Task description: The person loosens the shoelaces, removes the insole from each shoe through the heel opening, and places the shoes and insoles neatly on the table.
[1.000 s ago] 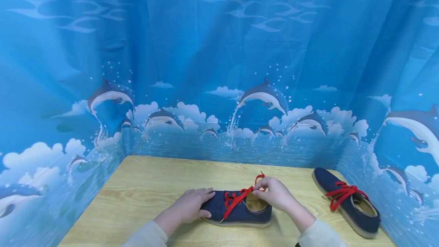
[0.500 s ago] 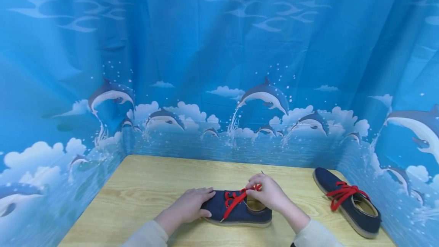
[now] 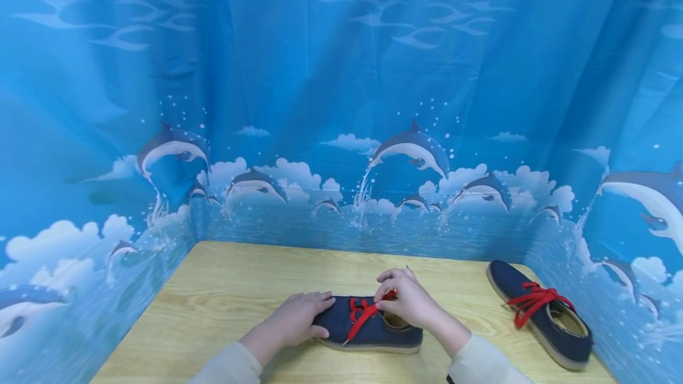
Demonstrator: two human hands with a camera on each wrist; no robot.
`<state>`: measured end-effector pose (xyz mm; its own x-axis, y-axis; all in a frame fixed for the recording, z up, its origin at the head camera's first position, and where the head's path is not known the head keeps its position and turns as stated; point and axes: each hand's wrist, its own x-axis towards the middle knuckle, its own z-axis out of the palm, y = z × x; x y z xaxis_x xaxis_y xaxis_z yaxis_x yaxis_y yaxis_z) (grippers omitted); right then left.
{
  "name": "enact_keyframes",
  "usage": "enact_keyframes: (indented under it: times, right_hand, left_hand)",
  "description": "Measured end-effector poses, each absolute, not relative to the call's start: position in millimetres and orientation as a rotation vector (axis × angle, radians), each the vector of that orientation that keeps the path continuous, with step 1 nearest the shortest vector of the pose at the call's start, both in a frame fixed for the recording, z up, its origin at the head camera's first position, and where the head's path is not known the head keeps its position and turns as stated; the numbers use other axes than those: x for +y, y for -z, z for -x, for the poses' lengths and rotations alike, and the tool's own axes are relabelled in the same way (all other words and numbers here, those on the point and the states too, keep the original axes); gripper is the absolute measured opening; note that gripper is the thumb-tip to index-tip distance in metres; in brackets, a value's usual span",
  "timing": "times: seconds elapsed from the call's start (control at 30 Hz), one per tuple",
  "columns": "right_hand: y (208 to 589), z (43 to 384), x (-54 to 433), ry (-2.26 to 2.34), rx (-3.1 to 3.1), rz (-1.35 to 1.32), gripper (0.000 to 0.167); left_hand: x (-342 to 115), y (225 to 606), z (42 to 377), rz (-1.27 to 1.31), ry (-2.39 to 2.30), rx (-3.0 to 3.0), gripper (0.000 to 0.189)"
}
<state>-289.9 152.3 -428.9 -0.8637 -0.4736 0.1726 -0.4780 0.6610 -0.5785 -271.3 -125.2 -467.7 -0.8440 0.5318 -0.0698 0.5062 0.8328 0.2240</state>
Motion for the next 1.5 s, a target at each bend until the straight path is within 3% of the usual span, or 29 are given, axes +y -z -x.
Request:
enact_keyframes:
  times: [0.17, 0.47, 0.8, 1.1, 1.5]
  right_hand:
    - [428, 292, 150, -0.991, -2.838, -0.805, 0.019]
    - [419, 301, 145, -1.072, -2.821, -0.547, 0.018]
    - [408, 306, 151, -1.203, -2.712, -0.357, 0.011]
    - [384, 330, 172, -1.353, -2.676, -0.172, 0.024]
    - [382, 360, 194, -1.467, -2.690, -0.043, 0.026]
  left_hand:
    - [-125, 469, 271, -0.855, -0.298, 2.900, 0.069]
    - [-125, 469, 273, -0.840, -0.290, 2.892, 0.071]
    - [-124, 469, 274, -0.817, -0.291, 2.880, 0.071]
    - [-125, 471, 274, -0.816, -0.290, 2.886, 0.071]
    - [-126, 470, 272, -0.815, -0.298, 2.869, 0.070]
